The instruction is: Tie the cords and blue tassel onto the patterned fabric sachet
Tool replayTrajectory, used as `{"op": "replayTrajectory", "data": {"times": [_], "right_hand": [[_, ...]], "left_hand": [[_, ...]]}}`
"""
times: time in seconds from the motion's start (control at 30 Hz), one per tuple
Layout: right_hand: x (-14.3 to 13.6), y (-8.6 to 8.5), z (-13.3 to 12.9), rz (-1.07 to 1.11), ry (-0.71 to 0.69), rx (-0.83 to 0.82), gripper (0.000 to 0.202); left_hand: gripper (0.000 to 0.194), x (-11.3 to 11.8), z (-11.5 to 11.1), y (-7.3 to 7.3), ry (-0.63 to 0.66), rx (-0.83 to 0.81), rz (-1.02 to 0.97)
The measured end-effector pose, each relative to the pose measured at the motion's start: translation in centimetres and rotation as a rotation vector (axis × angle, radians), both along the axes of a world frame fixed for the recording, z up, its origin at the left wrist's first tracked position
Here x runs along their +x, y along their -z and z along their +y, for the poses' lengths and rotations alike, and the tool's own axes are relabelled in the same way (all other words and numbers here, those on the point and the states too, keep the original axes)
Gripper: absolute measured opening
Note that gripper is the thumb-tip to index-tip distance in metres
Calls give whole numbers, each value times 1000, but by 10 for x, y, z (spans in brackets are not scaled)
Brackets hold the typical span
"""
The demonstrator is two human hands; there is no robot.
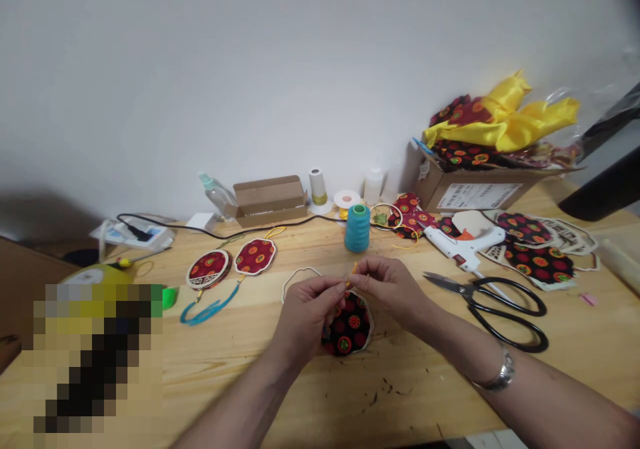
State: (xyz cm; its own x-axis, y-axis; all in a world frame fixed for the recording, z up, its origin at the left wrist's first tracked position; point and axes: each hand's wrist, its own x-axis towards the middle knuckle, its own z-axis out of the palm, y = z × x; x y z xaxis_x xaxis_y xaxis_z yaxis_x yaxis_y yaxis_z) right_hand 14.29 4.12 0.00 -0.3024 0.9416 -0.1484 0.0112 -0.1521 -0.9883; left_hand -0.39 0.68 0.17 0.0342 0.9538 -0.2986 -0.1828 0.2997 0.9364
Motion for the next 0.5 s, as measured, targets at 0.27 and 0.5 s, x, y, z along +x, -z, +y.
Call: {"op": "replayTrajectory", "data": {"times": [0.27, 0.5], "right_hand": [[-1, -1, -1, 9, -37, -14, 23], [-1, -1, -3, 41, 4, -98, 26]], "left_hand": [[19, 3, -1, -8, 5, 1, 29], [19, 1, -1, -3, 23, 34, 59]]}}
